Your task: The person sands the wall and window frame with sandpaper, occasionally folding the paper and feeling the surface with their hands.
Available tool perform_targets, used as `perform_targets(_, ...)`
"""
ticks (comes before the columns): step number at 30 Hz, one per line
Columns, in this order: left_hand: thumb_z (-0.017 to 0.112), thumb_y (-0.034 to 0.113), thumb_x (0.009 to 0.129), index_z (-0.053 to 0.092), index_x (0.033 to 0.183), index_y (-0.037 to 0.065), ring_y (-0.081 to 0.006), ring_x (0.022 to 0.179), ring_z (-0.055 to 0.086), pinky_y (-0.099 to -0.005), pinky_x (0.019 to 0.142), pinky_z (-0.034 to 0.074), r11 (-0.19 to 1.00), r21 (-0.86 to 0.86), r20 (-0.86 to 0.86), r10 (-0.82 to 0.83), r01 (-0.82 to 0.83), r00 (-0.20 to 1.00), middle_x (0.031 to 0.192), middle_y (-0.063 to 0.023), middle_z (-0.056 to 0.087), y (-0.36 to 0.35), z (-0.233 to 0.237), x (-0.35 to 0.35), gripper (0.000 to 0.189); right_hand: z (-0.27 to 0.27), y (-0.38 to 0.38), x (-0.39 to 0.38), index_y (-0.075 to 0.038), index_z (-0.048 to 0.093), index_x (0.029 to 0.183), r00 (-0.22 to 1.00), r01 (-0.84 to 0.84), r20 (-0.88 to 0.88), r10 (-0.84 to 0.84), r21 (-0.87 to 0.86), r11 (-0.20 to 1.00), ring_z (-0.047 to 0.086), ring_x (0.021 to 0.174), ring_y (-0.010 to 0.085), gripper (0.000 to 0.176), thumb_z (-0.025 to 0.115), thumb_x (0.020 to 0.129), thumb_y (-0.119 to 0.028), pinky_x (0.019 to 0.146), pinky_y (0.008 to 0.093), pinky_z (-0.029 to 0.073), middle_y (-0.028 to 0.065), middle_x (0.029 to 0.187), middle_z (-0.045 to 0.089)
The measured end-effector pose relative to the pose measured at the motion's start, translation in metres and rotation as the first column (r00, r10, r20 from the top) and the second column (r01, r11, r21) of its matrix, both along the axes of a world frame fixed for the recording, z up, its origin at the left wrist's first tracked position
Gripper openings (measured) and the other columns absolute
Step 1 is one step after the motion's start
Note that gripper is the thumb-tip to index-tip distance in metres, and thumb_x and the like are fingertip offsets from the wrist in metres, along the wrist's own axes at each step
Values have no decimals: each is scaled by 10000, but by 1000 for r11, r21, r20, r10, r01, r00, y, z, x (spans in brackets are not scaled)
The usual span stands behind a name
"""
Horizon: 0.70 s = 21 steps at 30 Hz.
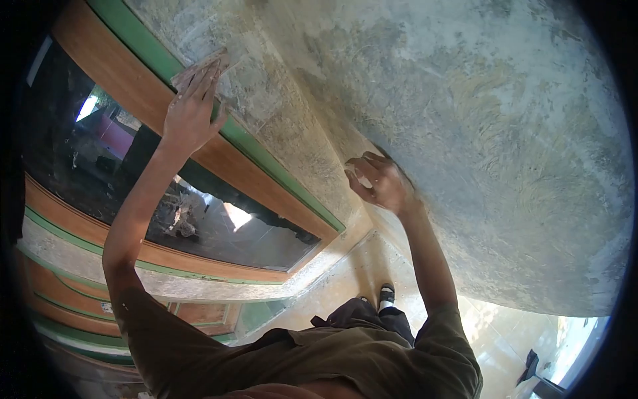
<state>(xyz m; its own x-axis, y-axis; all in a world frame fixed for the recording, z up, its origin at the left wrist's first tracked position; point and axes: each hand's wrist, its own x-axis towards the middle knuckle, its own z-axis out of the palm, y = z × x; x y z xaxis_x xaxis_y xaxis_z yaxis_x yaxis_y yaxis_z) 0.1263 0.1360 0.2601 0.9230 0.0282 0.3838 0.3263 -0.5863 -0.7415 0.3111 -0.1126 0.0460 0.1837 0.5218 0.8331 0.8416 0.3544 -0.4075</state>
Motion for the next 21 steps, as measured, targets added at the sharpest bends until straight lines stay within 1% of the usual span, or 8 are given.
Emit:
perform_targets(2, 607, 264, 794, 434, 1346, -34, -226, 1285, 437, -380, 1000, 445, 999, 37, 14, -40, 40, 999, 1423, -124, 416, 5, 0, 17, 650, -1, 2, 2, 6, 619, 867, 999, -30, -33, 31, 28, 999, 551, 580, 247, 112, 677, 772, 13, 538, 365, 445, 111, 662, 586)
perform_targets(4, 605, 251, 800, 433, 1343, -43, -227, 1272, 451, -383, 1002, 441, 977, -44, 80, -203, 207, 976, 1437, -127, 404, 8, -1, 44, 641, -3, 3, 4, 9, 625, 889, 999, -44, -24, 44, 19, 999, 557, 588, 246, 126, 675, 773, 12, 543, 367, 445, 113, 663, 584)
perform_targets(7, 601, 243, 803, 429, 1343, -45, -227, 1264, 459, -378, 996, 445, 993, 38, 104, -120, 116, 987, 1418, -129, 428, 5, -15, 81, 636, 3, -1, -1, 5, 620, 880, 1000, -3, -15, 3, -38, 999, 565, 600, 241, 121, 674, 771, 14, 556, 366, 449, 110, 658, 573)
perform_targets(11, 596, 257, 809, 450, 1325, -50, -237, 1254, 469, -377, 1015, 433, 958, 16, 91, -288, 288, 953, 1389, -140, 461, 10, -8, 39, 618, 5, -8, 0, 5, 612, 859, 1000, -9, 1, 9, -32, 999, 552, 584, 239, 107, 670, 770, 17, 546, 365, 437, 105, 642, 551)
perform_targets(13, 595, 270, 815, 448, 1322, -57, -245, 1251, 469, -374, 1046, 408, 996, -72, 67, -52, 57, 996, 1357, -152, 486, -1, 3, 13, 621, 3, -6, 2, 6, 609, 849, 999, -28, 14, 29, -65, 997, 547, 580, 240, 100, 670, 769, 18, 539, 364, 434, 104, 637, 545)
perform_targets(16, 599, 301, 822, 441, 1327, -60, -249, 1277, 442, -379, 1097, 345, 989, -70, 141, -117, 128, 983, 1358, -153, 483, 4, 7, 16, 641, -5, 6, 2, 9, 608, 849, 999, -34, -2, 34, 14, 999, 541, 577, 238, 105, 670, 766, 18, 528, 361, 431, 105, 630, 543)
perform_targets(19, 599, 334, 823, 439, 1336, -54, -263, 1298, 418, -379, 1126, 294, 995, -42, 176, -79, 88, 981, 1386, -164, 449, 0, 0, 26, 663, -3, 5, 1, 2, 611, 849, 1000, -7, 11, 6, 35, 999, 536, 567, 229, 103, 671, 766, 14, 521, 360, 435, 103, 619, 539)
perform_targets(21, 600, 347, 817, 432, 1343, -51, -276, 1301, 412, -385, 1135, 273, 998, -53, 115, -31, 37, 993, 1392, -172, 437, -12, -33, 23, 680, -6, 2, 2, -1, 621, 864, 1000, -14, -22, 13, -29, 999, 533, 556, 223, 110, 671, 767, 11, 524, 361, 440, 102, 610, 533)
